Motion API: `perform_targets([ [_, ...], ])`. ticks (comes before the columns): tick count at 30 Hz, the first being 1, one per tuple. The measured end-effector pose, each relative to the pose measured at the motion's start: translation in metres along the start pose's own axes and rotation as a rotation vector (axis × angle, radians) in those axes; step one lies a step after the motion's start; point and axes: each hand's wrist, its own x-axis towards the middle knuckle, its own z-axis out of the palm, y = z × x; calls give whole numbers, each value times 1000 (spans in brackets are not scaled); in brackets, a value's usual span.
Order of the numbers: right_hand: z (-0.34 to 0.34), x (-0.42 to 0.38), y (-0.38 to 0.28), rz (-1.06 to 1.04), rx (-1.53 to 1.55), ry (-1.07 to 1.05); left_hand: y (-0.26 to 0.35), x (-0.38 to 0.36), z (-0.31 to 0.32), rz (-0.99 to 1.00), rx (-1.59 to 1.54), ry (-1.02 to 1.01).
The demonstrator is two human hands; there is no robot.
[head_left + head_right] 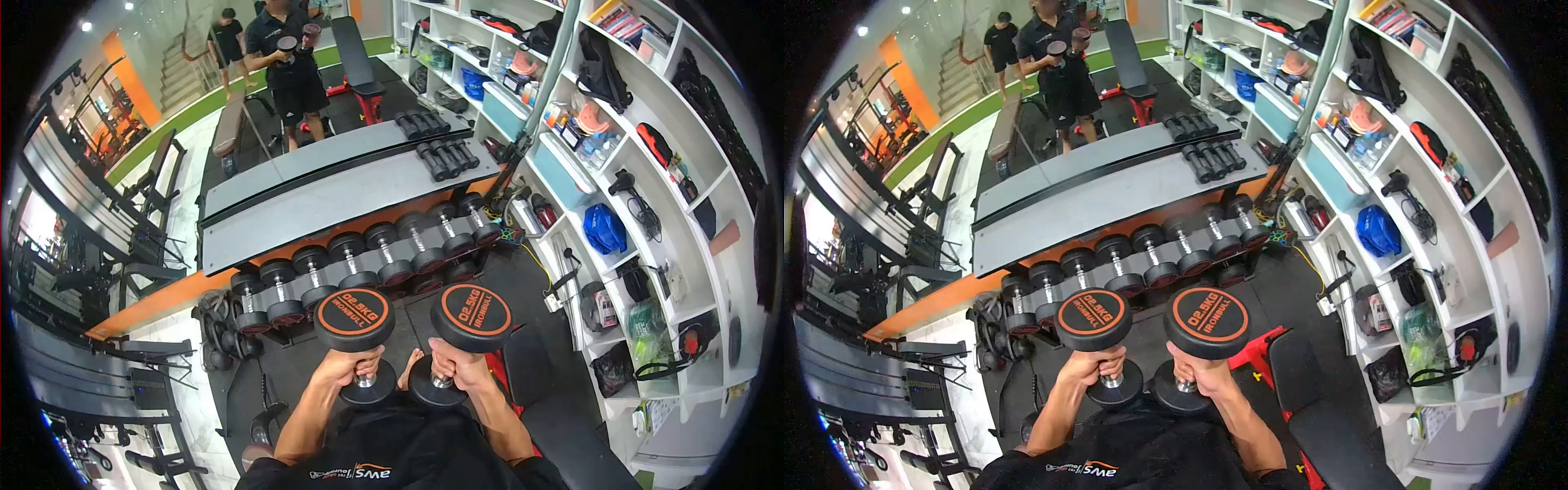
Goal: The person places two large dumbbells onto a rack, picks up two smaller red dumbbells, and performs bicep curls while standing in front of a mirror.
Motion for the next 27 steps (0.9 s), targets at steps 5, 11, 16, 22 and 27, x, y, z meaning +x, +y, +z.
perform_targets([
  [5, -26, 20, -43, -12, -11, 41, 19, 52, 21, 3, 13, -28],
  [11, -46, 22, -63, -38, -13, 65, 31, 86, 39, -26, 22, -8],
  [16, -57, 31, -76, -75, 5, 83, 40, 104, 43, -16, 37, -49],
  [22, -60, 46, -88, -91, 29, 114, 44, 122, 38, -39, 31, -29],
  [27, -67, 70, -93, -51, 33, 130, 55, 146, 30, -33, -29, -20],
])
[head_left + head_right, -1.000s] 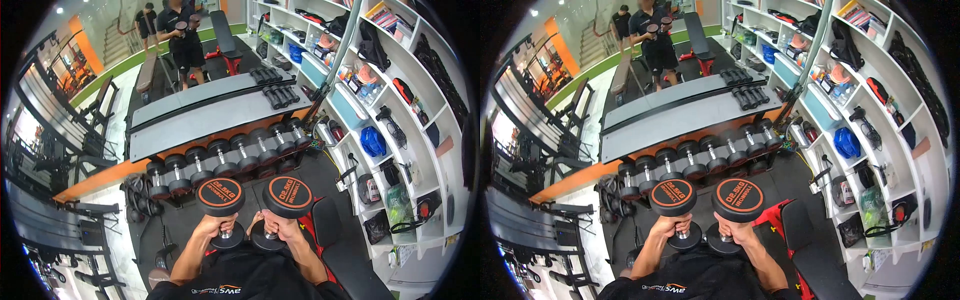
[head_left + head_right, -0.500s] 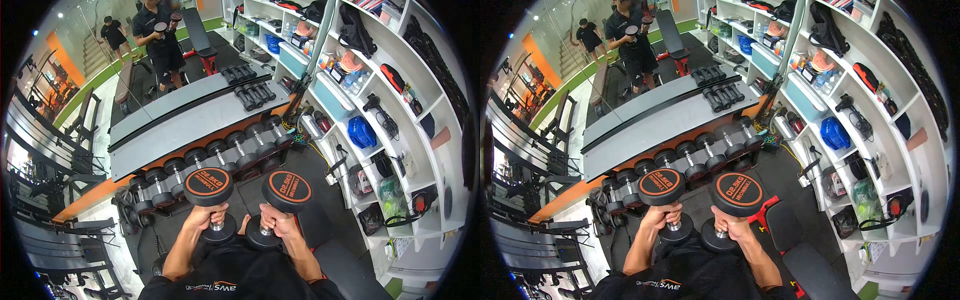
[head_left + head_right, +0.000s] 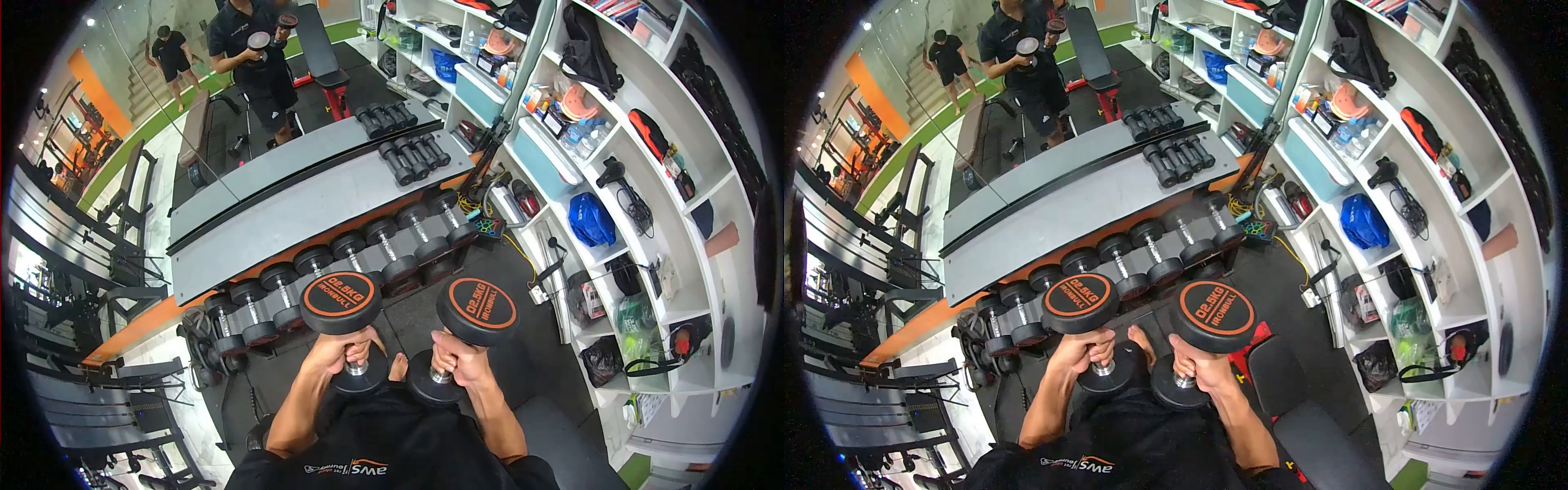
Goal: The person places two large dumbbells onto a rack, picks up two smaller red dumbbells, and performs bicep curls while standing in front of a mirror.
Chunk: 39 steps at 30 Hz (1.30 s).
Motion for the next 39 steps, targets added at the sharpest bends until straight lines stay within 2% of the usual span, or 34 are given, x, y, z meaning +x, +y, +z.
perform_targets([
  [4, 5, 35, -9, 12, -9, 11, 23, 24, -6, 5, -69, 20],
  [18, 56, 195, -40, 136, -180, 95, 120, 109, -86, 98, -168, 51],
  [22, 57, 227, -45, 131, -152, 74, 143, 129, -97, 65, -184, 66],
  [26, 36, 251, -37, 147, -134, 78, 148, 147, -101, 31, -191, 77],
  [31, 36, 277, -68, 140, -184, 73, 157, 176, -94, 45, -175, 108],
  [39, -5, 333, -121, 228, -237, -59, 164, 221, -61, 201, -249, 295],
])
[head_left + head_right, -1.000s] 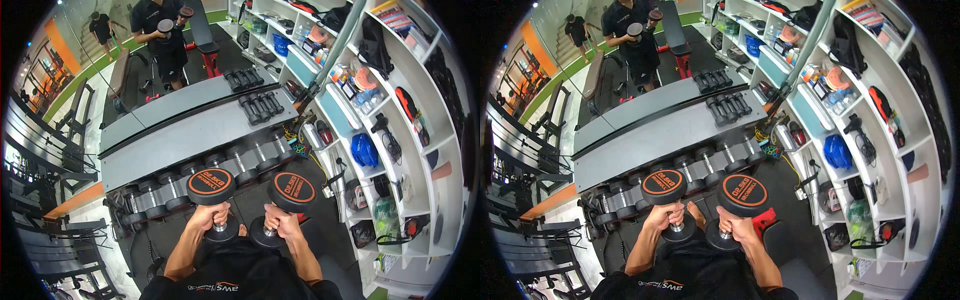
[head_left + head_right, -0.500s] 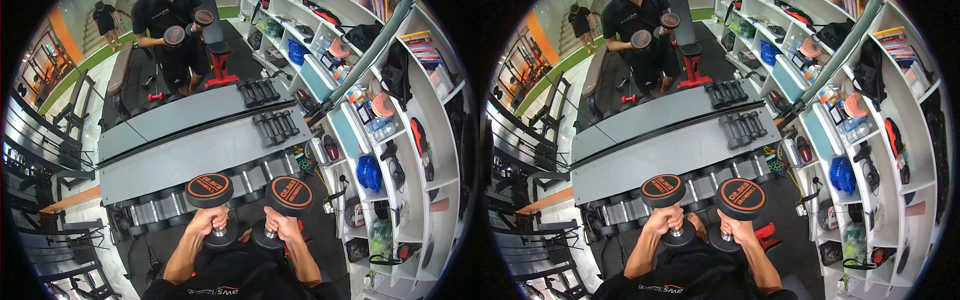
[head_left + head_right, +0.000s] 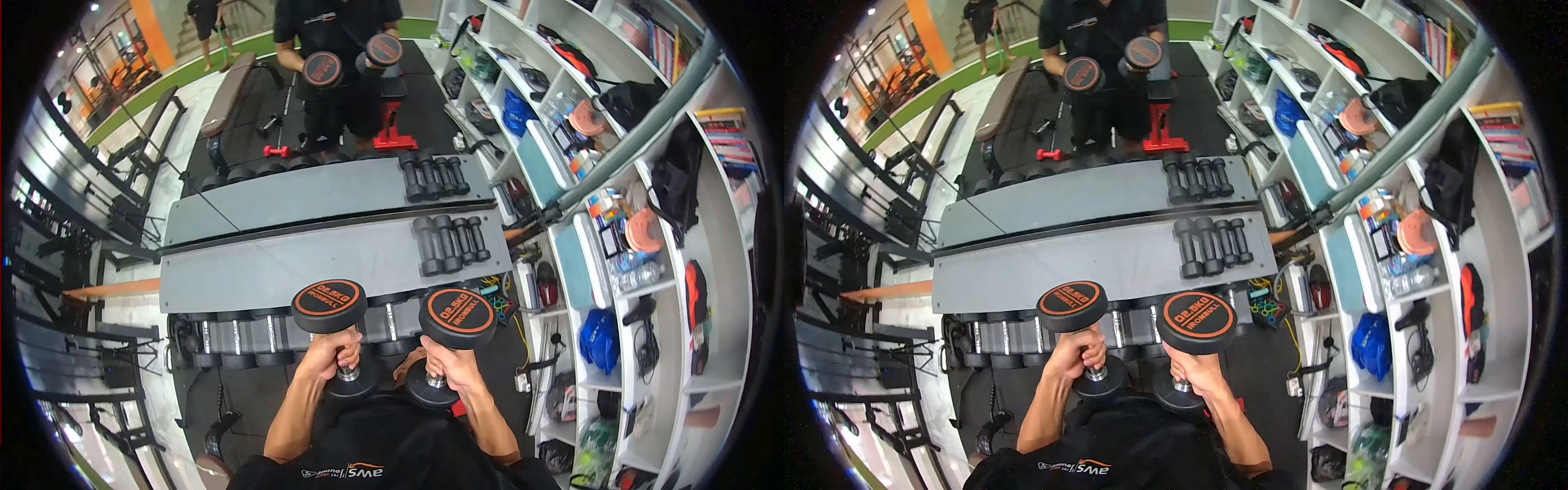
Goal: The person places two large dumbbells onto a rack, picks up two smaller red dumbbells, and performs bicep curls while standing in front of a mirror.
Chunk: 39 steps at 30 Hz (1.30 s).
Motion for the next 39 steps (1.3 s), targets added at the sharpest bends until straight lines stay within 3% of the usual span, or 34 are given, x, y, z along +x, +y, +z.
perform_targets([
  [5, -43, 17, -15, 43, -35, -86, -22, 9, 25, 45, 18, 100],
  [14, -51, 48, -41, 46, -140, -79, -25, 25, 41, 78, -21, 216],
  [27, 0, 116, -49, 27, -193, -62, 6, 62, 3, 109, -45, 174],
  [39, -18, 205, -24, 130, -211, 4, 19, 87, -13, 96, -37, 216],
])
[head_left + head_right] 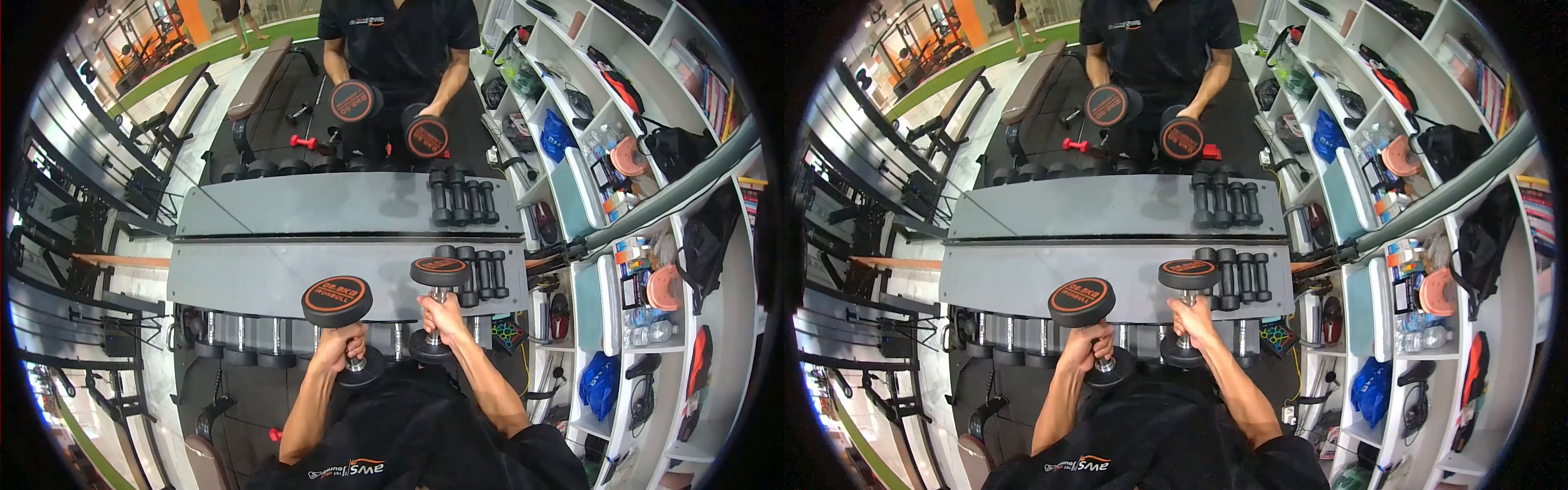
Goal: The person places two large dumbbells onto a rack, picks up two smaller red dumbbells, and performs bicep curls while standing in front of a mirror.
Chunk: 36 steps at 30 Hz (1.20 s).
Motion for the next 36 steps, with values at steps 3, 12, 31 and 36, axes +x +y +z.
perform_targets([
  [3, 0, 25, 3, 41, -19, 28, -7, 6, -5, -11, -2, 36],
  [12, -8, 106, 22, 112, -94, 63, -21, 20, -22, -44, -54, 58],
  [31, -32, 195, 74, 293, -123, 181, -16, 46, -41, -68, -106, 221],
  [36, -34, 201, 79, 322, -93, 179, -14, 56, -41, -81, -96, 219],
])
